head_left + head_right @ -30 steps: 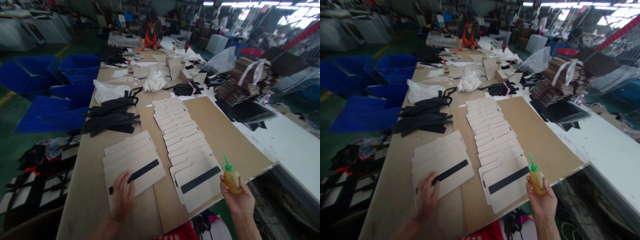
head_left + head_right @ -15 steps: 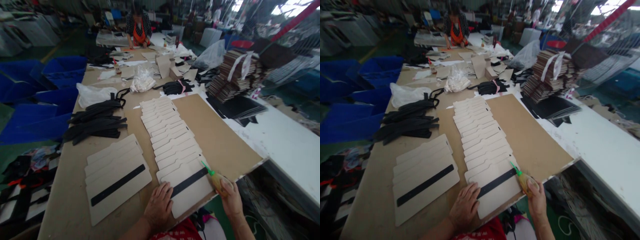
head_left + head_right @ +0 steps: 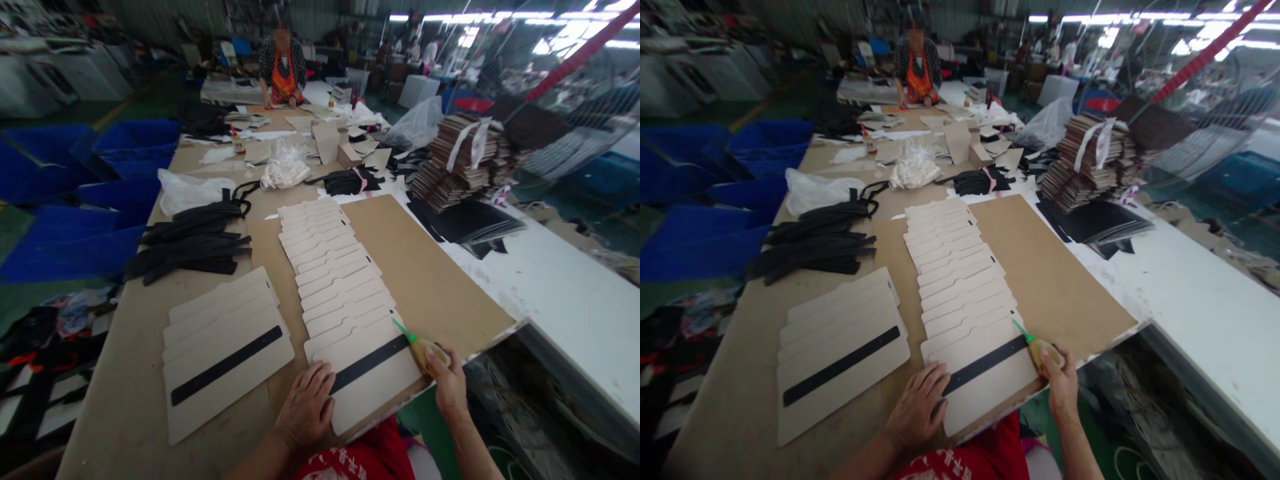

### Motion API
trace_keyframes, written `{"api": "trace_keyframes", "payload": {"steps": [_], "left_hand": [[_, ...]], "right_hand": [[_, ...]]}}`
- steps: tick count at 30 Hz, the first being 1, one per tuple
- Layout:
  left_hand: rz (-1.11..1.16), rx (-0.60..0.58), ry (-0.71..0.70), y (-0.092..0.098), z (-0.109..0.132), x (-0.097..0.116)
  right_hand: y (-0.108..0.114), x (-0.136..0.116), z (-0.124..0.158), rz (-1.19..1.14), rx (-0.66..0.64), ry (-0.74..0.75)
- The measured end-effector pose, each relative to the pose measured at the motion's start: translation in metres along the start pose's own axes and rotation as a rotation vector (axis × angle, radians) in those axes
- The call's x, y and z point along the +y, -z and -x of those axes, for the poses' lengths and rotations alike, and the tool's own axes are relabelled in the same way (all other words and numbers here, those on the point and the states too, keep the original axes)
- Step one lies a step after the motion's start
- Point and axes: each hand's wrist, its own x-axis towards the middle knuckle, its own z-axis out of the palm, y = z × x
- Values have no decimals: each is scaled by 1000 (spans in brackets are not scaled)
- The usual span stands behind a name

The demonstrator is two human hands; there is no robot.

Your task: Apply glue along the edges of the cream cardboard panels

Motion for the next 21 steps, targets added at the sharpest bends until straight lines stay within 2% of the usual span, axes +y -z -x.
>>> {"api": "trace_keyframes", "payload": {"steps": [3, 8, 12, 21], "left_hand": [[-15, 3, 6, 0, 0, 0], [-79, -101, 3, 1, 2, 2], [-121, -115, -3, 1, 3, 2], [-113, -106, -3, -1, 3, 0]], "right_hand": [[2, 3, -9, 45, -42, 6], [8, 2, -19, 156, -111, 43], [12, -2, -25, 174, -178, 43], [19, -1, -35, 233, -188, 103]]}}
